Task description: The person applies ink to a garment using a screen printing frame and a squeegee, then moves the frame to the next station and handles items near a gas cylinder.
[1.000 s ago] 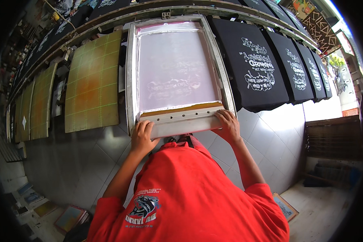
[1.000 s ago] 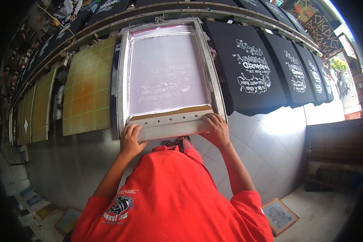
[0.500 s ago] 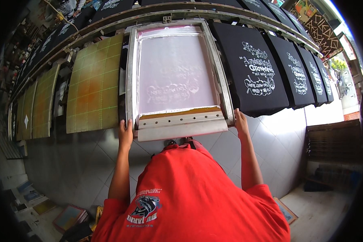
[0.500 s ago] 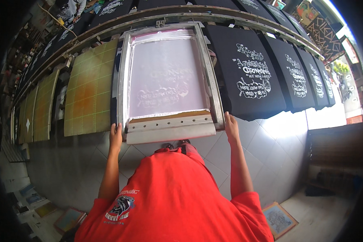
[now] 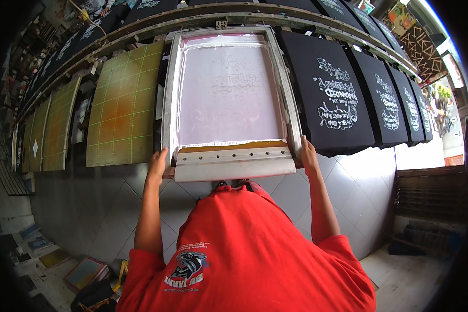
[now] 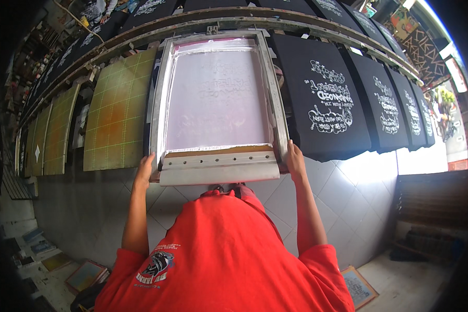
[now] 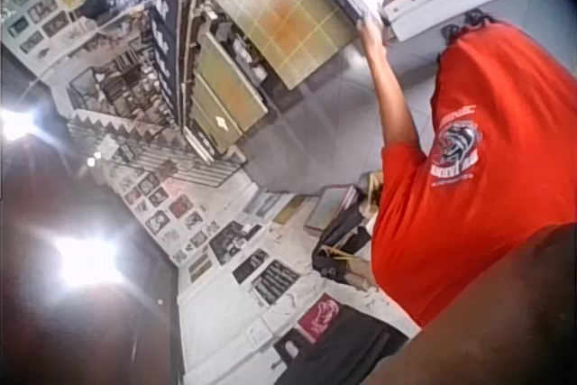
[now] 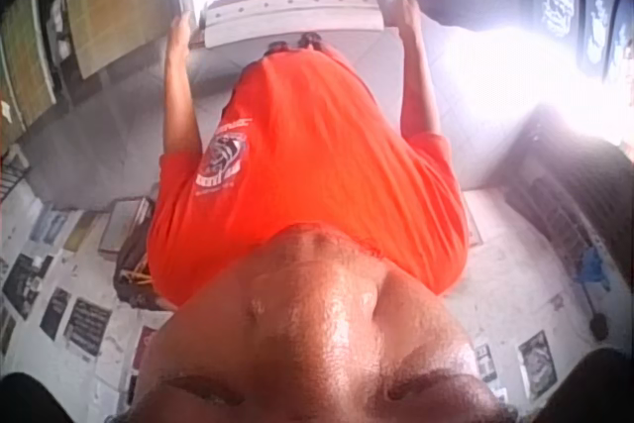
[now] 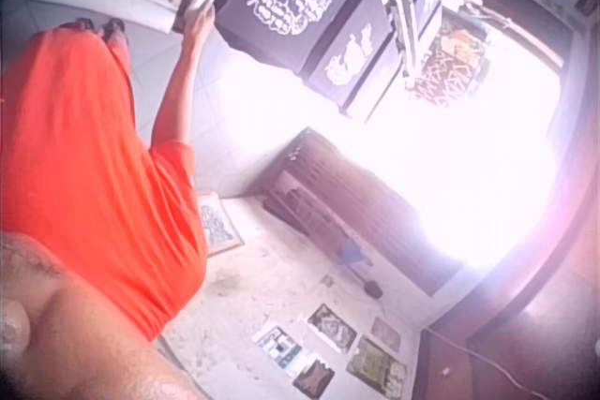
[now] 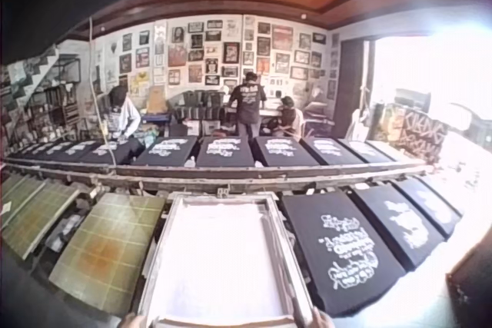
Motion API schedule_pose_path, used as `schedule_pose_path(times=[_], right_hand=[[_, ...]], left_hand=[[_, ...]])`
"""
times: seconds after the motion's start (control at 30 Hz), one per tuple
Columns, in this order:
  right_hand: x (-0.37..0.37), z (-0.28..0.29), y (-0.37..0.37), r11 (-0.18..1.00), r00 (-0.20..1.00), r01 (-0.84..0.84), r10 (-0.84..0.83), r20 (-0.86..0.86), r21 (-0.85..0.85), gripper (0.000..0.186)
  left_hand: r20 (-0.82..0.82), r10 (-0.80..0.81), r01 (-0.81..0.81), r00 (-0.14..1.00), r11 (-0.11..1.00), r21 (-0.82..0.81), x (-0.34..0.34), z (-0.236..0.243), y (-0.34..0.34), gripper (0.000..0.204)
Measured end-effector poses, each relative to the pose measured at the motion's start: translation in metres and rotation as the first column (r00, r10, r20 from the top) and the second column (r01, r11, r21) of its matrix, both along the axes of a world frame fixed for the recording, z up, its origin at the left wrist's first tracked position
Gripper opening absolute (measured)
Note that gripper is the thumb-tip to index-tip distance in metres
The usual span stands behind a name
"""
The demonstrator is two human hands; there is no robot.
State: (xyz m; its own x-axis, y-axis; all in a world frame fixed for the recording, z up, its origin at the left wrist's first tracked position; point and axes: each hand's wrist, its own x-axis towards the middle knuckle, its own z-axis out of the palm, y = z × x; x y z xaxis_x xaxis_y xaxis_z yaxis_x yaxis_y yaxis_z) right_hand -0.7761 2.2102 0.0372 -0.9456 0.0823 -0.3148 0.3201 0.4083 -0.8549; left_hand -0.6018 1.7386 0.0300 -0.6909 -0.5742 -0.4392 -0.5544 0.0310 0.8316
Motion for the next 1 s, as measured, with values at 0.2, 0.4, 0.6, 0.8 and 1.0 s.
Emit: schedule_pose_path(times=[0.2, 0.4, 0.6, 0.8, 1.0], right_hand=[[-0.001, 0.028, -0.003, 0.965, 0.992, -0.088, 0.107, -0.062, 0.247, 0.053], [0.02, 0.044, 0.009, 0.962, 0.983, -0.091, 0.128, -0.132, 0.256, 0.048], [0.046, 0.066, -0.014, 0.972, 0.958, -0.194, 0.217, -0.188, 0.133, 0.044], [0.083, 0.076, -0.095, 0.912, 0.894, -0.401, 0.41, -0.18, 0.084, 0.044], [0.175, 0.063, -0.252, 0.813, 0.792, -0.582, 0.576, -0.205, 0.036, 0.043]], left_hand=[[0.033, 0.023, -0.013, 0.999, 0.956, -0.295, -0.006, 0.013, 0.011, 0.065], [-0.031, 0.107, -0.111, 0.994, 0.937, -0.332, 0.026, 0.046, 0.037, 0.059], [-0.134, 0.206, -0.24, 0.969, 0.908, -0.342, 0.1, 0.057, 0.036, 0.054], [-0.194, 0.334, -0.383, 0.923, 0.85, -0.361, 0.215, 0.067, -0.008, 0.05], [-0.266, 0.392, -0.469, 0.881, 0.642, -0.607, 0.393, 0.046, -0.082, 0.045]])
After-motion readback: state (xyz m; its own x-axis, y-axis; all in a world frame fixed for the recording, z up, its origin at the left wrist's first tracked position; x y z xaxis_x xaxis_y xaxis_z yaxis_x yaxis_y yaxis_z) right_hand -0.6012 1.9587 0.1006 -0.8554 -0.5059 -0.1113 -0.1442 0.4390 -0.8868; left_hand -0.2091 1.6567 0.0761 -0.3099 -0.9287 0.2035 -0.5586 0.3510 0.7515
